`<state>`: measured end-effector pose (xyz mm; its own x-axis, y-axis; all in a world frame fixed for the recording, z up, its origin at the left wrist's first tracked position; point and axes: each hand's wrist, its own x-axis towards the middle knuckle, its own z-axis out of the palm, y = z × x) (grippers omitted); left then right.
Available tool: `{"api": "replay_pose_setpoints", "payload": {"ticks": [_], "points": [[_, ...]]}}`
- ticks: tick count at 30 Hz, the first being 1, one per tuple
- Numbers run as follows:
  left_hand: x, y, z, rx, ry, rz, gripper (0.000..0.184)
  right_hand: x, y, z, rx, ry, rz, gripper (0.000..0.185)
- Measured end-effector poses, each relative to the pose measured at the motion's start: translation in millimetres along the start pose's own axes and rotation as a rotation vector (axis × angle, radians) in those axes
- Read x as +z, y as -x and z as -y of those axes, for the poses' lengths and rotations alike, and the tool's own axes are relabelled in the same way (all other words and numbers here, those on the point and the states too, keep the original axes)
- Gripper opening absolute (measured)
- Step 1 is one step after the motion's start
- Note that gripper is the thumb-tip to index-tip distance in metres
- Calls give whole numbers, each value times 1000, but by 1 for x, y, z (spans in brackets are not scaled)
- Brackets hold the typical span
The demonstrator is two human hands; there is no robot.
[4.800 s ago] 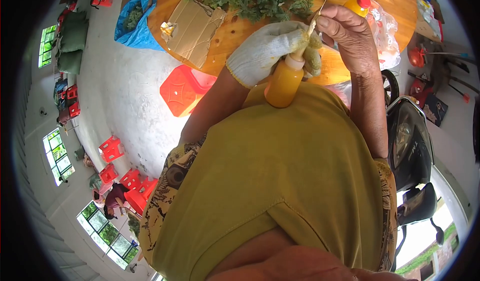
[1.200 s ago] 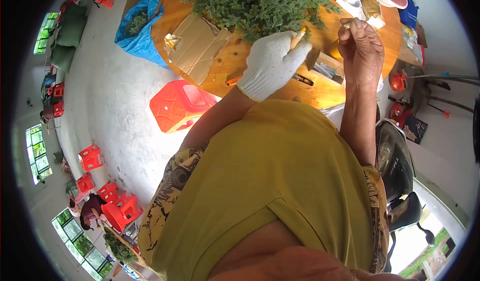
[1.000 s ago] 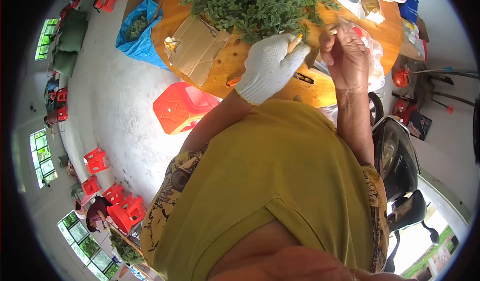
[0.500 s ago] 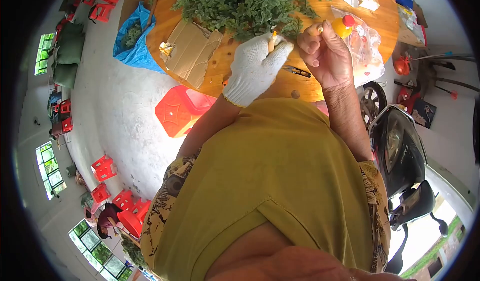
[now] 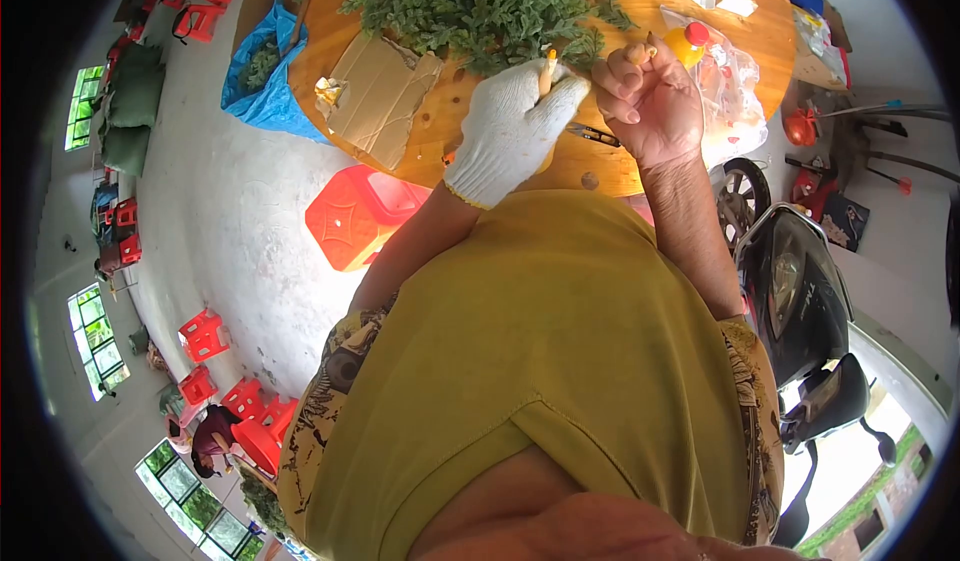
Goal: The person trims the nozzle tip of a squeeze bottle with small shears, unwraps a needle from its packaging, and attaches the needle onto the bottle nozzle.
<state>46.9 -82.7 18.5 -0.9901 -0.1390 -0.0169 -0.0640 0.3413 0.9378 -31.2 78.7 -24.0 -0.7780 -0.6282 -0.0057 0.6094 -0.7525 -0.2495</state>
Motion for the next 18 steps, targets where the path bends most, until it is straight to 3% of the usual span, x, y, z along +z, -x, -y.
{"api": "replay_pose_setpoints", "payload": {"ticks": [18], "points": [[-8,5,2,15,-152,20,21,-9,-4,-6,8,-96,-23,37]]}}
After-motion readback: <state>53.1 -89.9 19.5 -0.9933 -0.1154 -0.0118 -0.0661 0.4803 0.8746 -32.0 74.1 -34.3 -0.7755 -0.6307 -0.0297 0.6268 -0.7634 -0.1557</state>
